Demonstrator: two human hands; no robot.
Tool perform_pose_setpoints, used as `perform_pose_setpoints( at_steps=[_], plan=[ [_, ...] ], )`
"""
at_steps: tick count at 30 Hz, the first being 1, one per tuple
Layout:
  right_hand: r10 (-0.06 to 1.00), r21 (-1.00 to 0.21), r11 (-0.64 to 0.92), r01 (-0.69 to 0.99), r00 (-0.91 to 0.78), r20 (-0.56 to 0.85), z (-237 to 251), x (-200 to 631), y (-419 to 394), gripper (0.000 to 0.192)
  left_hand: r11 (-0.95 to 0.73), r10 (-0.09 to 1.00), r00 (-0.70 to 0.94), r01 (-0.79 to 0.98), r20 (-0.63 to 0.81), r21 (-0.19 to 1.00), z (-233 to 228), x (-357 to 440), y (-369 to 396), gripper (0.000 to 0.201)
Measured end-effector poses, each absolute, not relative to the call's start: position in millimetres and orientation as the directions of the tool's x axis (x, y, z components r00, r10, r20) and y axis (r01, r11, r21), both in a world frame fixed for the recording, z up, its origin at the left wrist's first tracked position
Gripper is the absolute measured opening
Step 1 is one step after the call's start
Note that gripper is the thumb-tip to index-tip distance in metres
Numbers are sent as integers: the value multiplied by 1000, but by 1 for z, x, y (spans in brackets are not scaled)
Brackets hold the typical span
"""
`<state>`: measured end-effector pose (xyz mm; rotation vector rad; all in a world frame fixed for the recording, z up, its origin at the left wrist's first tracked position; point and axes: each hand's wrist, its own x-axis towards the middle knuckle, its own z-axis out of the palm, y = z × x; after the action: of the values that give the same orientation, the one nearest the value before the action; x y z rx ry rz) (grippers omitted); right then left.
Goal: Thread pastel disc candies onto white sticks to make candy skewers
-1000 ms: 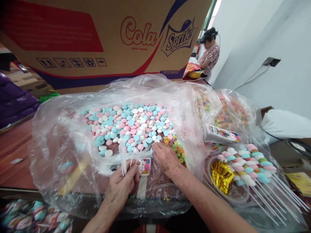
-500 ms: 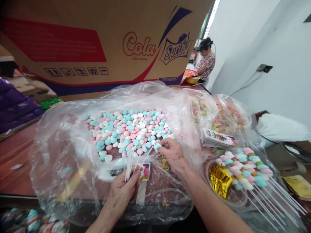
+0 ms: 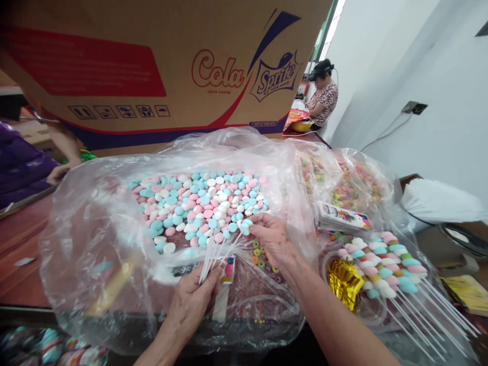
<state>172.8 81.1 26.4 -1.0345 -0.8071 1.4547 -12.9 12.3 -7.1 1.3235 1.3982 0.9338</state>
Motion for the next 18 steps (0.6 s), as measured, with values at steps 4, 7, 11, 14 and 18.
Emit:
perform_pose_setpoints(
  at_steps=[4, 7, 11, 14, 18],
  plan=[
    [991, -921, -130, -368, -5, -137, 28, 173, 80, 20, 119, 989, 61, 238, -137, 964, -10, -13, 13, 30],
    [996, -944, -90, -319, -16, -89, 28, 174, 79, 18, 159, 981, 74, 219, -179, 963, -13, -13, 12, 28],
    [1000, -990, 10, -139, -5, 11, 23, 176, 78, 19, 172, 981, 55, 198, -186, 965, -9, -11, 11, 28],
    [997, -997, 65, -45, -33, 67, 12, 176, 76, 19, 149, 987, 28, 186, -157, 971, -5, -10, 10, 27],
    [989, -984, 145, 101, 1, 146, -3, 171, 71, 22, 174, 983, 34, 171, -182, 970, -8, -11, 10, 26]
  ],
)
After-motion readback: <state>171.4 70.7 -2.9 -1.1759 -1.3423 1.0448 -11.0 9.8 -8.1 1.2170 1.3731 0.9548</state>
